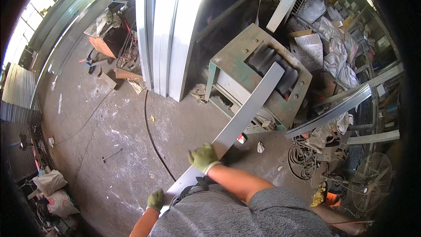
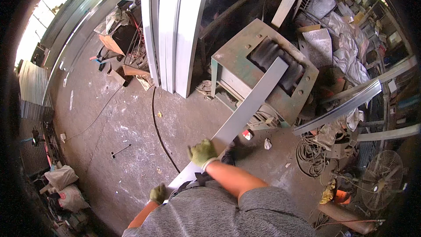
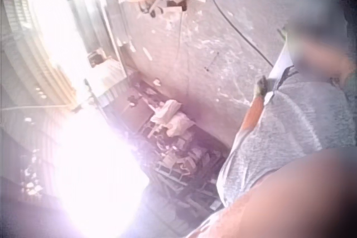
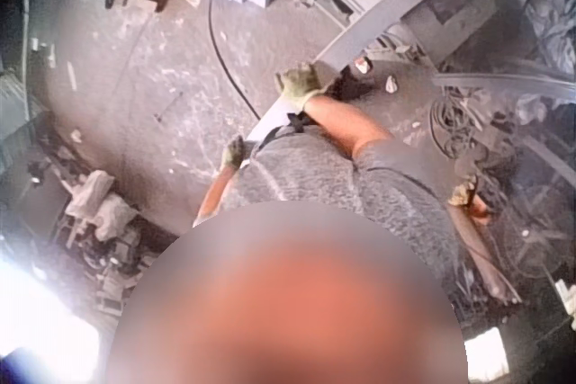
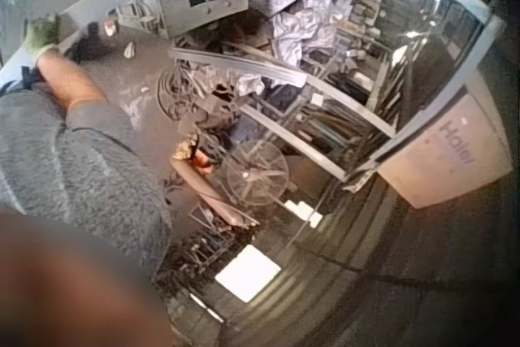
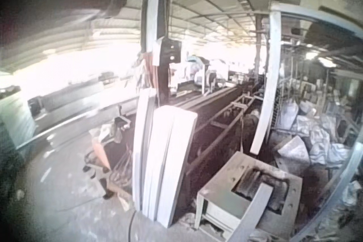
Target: The person repeatedly feeds long white metal sheets into a roller machine, one at a time, and stacks the processed sheets against a nearby rack. The person handles each sheet with gloved hands and maintains a steady rhythm throughout the clip.
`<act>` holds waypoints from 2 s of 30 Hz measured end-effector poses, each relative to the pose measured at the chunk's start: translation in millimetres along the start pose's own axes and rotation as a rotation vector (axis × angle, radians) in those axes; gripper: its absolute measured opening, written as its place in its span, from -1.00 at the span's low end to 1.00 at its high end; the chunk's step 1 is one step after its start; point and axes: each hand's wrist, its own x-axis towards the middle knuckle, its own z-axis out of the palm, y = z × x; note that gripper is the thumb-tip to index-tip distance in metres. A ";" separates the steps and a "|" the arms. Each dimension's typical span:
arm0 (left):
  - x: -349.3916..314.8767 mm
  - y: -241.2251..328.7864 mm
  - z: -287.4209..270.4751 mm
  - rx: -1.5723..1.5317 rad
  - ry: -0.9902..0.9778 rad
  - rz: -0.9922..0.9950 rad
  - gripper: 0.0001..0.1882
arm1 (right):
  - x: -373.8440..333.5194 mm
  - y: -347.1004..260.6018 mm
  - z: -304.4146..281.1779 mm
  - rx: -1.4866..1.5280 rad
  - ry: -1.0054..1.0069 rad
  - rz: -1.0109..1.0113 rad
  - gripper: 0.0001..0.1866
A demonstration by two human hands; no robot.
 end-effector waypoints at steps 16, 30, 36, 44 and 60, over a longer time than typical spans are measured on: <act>77.7 309.7 0.4 -0.086 0.012 0.375 -0.46 | 108.8 277.8 -134.8 -0.214 0.126 0.061 -0.43; 14.2 31.7 13.3 -0.082 0.123 0.033 -0.27 | 11.5 39.4 -15.4 0.059 0.089 -0.054 -0.49; -9.0 -42.9 -5.8 -0.040 0.183 -0.026 -0.31 | -3.3 -24.1 -7.2 0.135 -0.010 -0.045 -0.60; 6.1 -30.3 -39.6 -0.127 0.282 0.072 -0.30 | -5.1 22.7 -70.5 0.335 0.736 0.252 -0.54; 31.6 77.5 -87.1 -0.025 0.751 1.087 -0.59 | -26.0 109.7 -203.0 1.906 0.692 0.798 -0.18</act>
